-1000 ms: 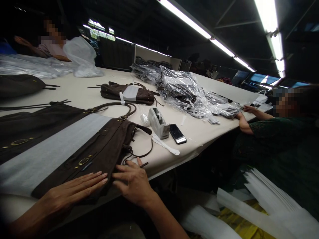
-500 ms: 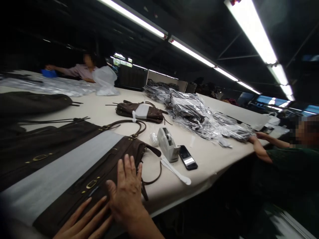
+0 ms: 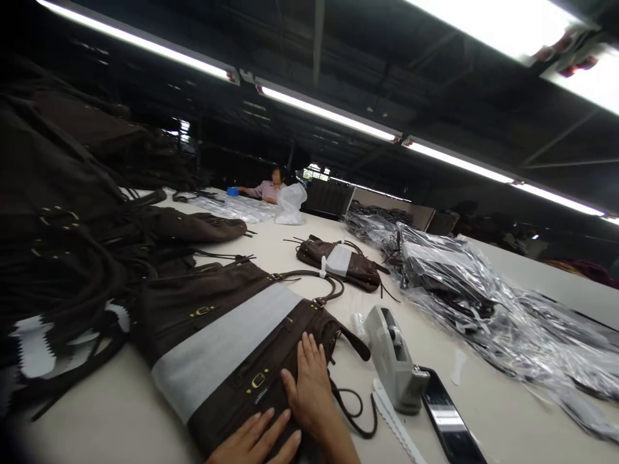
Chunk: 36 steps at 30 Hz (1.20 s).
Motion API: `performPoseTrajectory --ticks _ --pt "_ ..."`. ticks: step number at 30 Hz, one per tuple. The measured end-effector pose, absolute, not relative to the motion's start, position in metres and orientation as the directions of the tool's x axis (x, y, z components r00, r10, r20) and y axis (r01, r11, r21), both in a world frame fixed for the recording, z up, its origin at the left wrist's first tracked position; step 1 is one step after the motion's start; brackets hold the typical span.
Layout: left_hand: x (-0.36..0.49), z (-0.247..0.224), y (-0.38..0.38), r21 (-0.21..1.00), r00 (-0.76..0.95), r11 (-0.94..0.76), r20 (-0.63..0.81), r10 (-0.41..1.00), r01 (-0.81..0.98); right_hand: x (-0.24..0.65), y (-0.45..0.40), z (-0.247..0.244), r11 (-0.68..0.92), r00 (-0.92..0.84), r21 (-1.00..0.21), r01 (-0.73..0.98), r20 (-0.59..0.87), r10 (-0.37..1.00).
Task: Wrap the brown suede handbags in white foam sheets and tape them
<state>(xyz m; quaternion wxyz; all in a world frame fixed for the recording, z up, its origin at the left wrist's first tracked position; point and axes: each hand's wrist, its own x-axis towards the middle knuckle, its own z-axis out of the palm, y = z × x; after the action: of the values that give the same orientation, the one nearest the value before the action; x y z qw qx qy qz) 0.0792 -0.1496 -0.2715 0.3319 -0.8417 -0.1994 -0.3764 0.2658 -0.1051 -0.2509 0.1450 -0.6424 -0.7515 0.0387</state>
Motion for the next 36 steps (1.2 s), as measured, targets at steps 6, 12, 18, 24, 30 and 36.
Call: performPoseTrajectory --ticks 6,12,18,24,30,36 --pt "0.169 -0.292 -0.129 -0.123 0.427 -0.666 0.848 0.314 0.735 0.285 -0.052 -0.201 0.122 -0.122 -0.007 0.992 -0.097 0.988" --pt "0.168 -0.313 -0.129 -0.142 0.479 -0.762 0.845 0.239 0.631 0.27 -0.062 -0.223 0.124 -0.131 -0.172 0.977 -0.029 0.991" --pt "0.043 -0.224 -0.11 0.167 0.276 -0.738 0.856 0.438 0.654 0.288 -0.068 -0.259 0.229 -0.19 -0.394 0.89 0.135 0.972" --pt "-0.073 -0.156 -0.041 0.444 -0.348 0.03 0.658 0.668 0.896 0.288 -0.064 -0.255 0.225 -0.192 -0.303 0.926 0.137 0.972" --pt "-0.079 -0.189 -0.062 0.488 -0.371 0.09 0.518 0.771 0.868 0.287 -0.064 -0.256 0.228 -0.2 -0.269 0.936 0.126 0.972" --pt "-0.087 -0.176 -0.045 0.442 -0.245 -0.007 0.51 0.824 0.897 0.286 -0.064 -0.254 0.219 -0.198 -0.24 0.946 0.11 0.974"
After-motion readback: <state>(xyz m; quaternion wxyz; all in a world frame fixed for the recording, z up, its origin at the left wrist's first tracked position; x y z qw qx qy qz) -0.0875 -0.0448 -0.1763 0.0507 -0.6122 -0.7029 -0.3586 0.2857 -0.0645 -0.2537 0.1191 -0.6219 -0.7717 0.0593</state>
